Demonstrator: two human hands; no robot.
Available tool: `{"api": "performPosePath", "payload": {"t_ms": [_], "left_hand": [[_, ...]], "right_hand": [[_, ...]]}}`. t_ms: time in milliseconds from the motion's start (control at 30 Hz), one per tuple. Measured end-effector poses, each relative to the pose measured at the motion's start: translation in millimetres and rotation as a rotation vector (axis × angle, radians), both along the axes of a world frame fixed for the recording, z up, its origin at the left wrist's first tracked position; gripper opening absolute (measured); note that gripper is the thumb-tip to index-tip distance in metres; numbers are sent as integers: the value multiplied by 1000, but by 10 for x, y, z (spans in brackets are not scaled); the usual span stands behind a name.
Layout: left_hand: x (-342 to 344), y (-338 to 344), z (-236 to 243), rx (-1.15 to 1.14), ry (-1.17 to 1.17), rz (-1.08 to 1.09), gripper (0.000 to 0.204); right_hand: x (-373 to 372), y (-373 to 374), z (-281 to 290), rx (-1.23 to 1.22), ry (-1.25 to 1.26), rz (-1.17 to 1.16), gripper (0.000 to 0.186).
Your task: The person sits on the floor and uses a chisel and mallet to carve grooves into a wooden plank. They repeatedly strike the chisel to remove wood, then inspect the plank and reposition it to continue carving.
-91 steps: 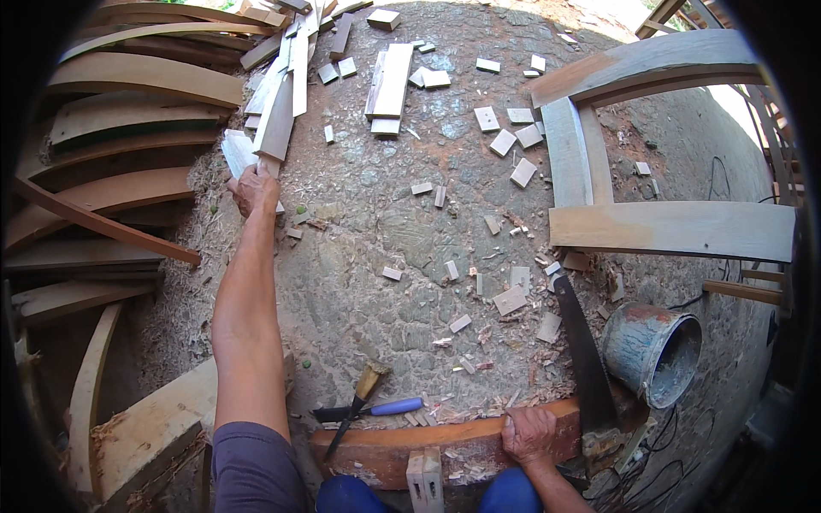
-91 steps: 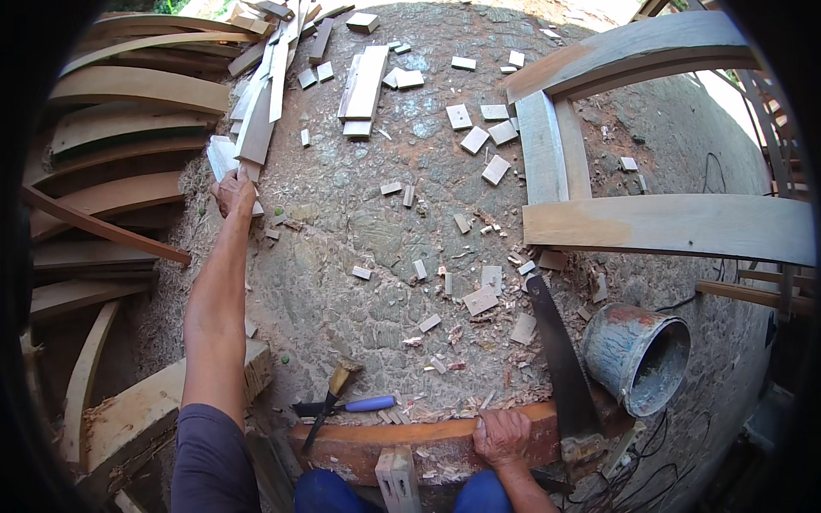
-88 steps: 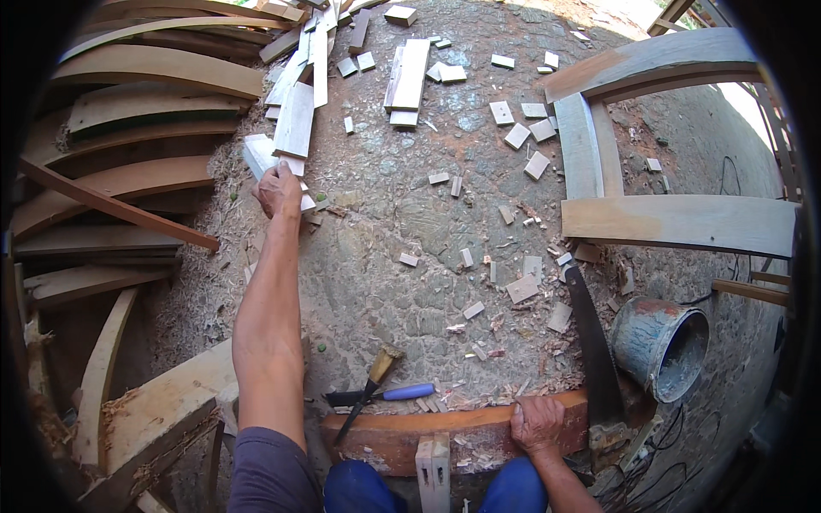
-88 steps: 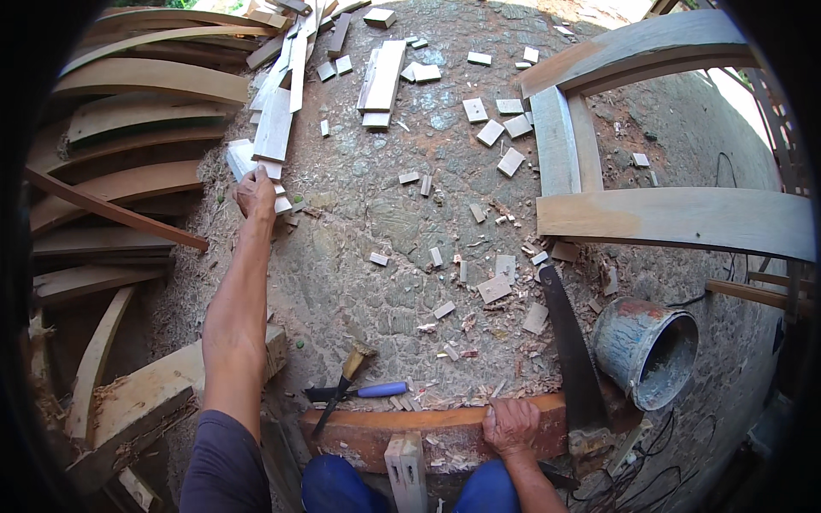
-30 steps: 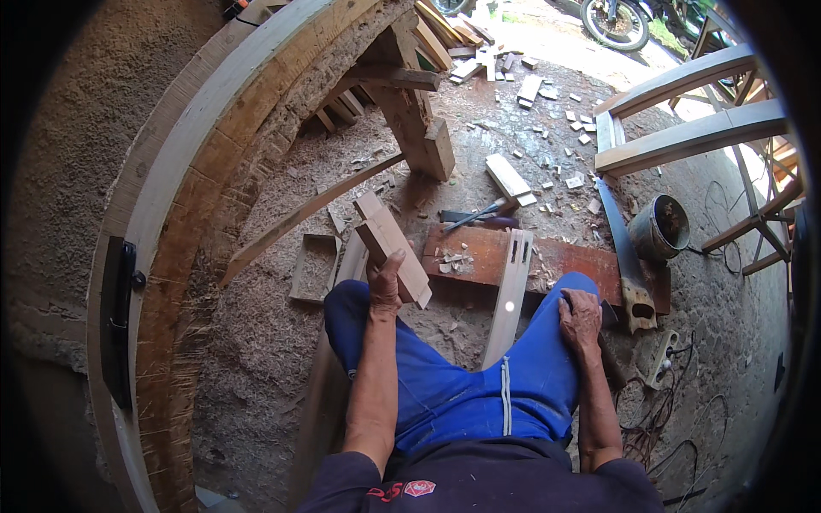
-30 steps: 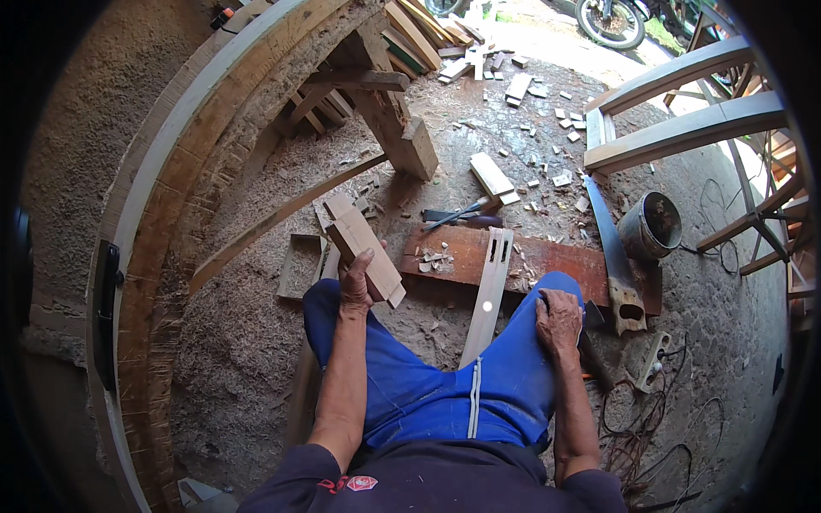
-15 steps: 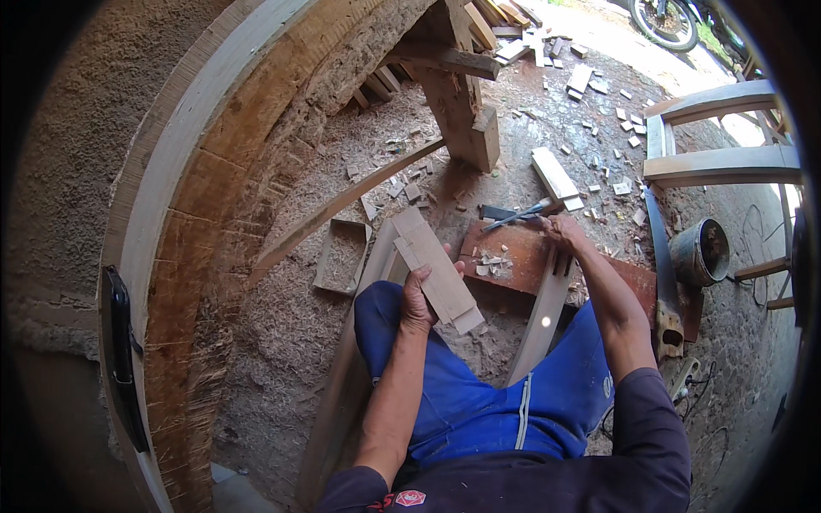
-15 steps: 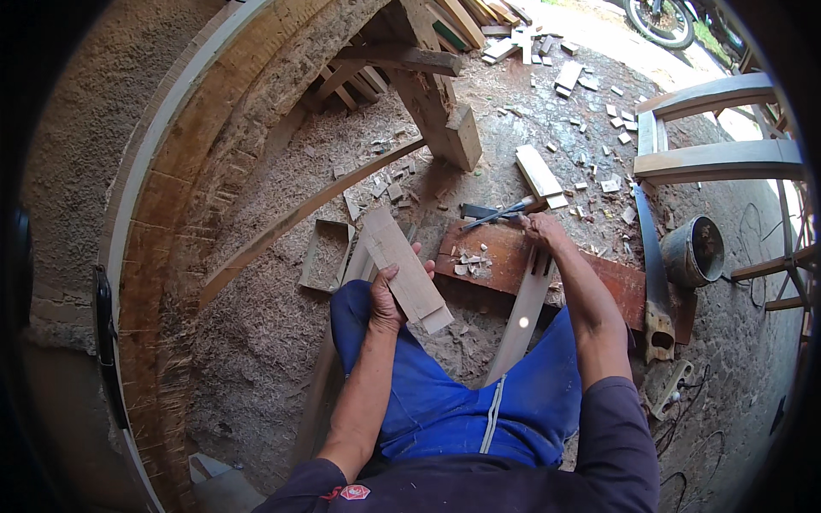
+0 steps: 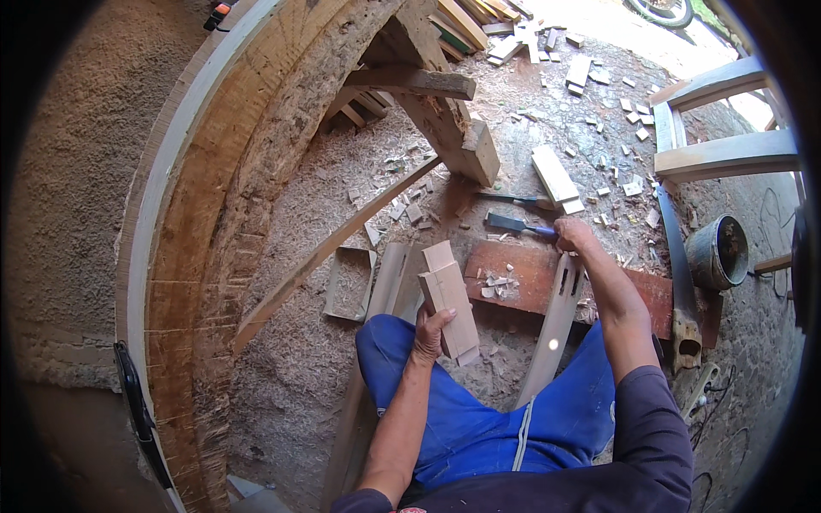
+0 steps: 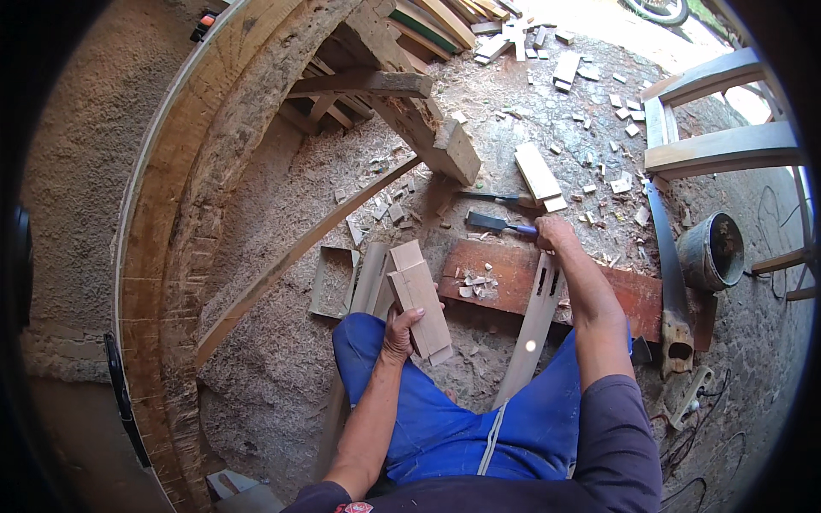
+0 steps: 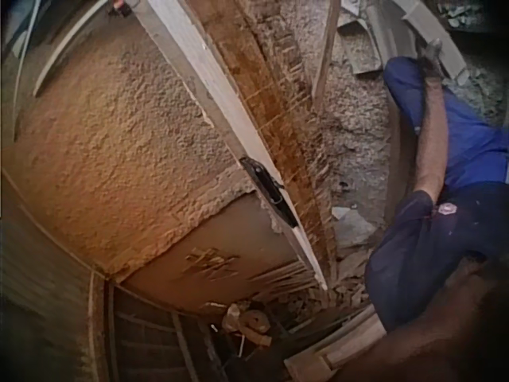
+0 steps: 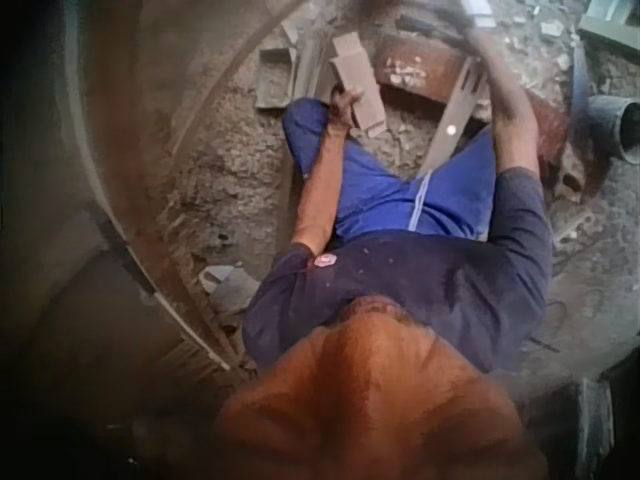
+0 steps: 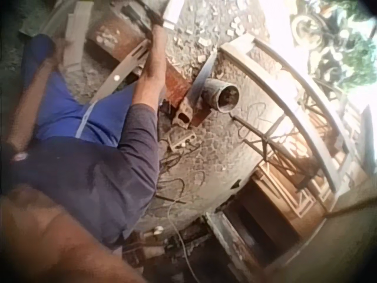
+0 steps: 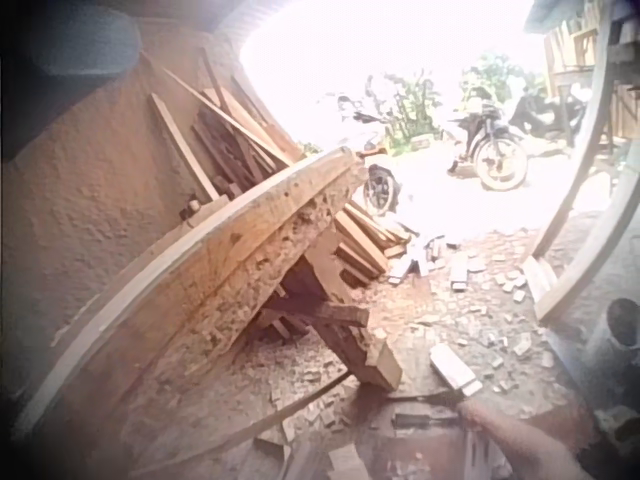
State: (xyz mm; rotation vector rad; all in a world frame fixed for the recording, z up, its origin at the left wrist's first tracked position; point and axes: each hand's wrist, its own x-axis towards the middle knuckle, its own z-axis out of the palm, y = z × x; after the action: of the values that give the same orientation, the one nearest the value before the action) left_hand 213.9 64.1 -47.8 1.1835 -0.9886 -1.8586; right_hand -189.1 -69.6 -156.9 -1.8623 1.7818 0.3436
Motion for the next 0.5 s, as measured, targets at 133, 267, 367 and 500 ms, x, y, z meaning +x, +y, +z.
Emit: {"api": "performPosePath", "payload": {"t_ms": [133, 267, 367, 500], "left_hand": [[-82, 34, -125, -365, -589, -214, 81], [-365, 197, 85, -709, -1089, -279, 99], [-407, 212, 72, -722, -1293, -337, 103], [-479, 104, 54, -793, -1349, -245, 106]], "right_hand": [[-75, 246, -99, -165, 8, -161, 30], [-16, 251, -103, -96, -2, -106, 32], [3, 187, -102, -86, -11, -101, 34], [-199, 404, 13, -317, -256, -275, 40]]}}
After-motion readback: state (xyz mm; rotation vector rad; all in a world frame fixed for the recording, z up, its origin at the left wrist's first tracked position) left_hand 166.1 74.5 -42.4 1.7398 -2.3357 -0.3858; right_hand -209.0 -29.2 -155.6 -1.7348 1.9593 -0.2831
